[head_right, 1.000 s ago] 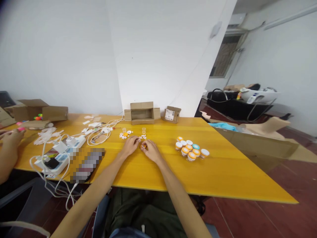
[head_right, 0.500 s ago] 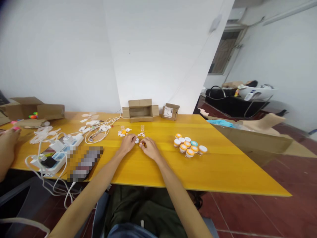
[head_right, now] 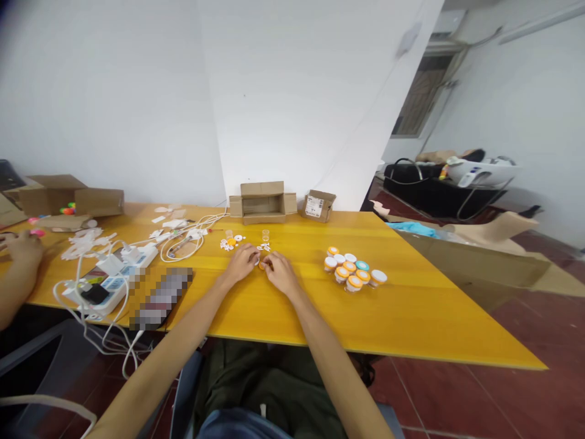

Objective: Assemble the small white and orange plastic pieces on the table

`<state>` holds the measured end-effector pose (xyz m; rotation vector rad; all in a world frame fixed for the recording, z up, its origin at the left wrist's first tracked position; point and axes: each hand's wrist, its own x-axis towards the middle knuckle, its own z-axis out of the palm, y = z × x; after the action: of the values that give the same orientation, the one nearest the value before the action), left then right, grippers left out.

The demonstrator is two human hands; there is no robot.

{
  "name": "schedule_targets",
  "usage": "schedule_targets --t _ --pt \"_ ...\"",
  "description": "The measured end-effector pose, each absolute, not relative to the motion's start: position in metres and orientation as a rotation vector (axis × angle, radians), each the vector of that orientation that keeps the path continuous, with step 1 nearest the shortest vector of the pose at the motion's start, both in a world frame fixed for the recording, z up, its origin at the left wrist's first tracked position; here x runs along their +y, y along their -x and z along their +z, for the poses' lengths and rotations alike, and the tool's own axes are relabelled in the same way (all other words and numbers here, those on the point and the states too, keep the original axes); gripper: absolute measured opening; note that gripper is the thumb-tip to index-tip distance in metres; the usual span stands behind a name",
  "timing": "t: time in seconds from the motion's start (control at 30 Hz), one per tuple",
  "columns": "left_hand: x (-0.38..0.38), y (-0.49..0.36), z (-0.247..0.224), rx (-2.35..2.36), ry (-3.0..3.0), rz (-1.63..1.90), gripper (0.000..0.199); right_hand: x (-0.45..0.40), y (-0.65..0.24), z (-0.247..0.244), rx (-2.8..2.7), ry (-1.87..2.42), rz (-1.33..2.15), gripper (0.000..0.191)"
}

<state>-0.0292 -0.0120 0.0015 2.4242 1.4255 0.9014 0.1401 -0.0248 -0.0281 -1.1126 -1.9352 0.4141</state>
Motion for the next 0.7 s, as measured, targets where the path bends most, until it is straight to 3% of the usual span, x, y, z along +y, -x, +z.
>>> schedule_targets --t 0.7 --pt "-0.025 0.027 0.008 1.306 -2.475 0.695 0.019 -0.021 -0.141 -0.026 -1.881 1.134 0.468 0.017"
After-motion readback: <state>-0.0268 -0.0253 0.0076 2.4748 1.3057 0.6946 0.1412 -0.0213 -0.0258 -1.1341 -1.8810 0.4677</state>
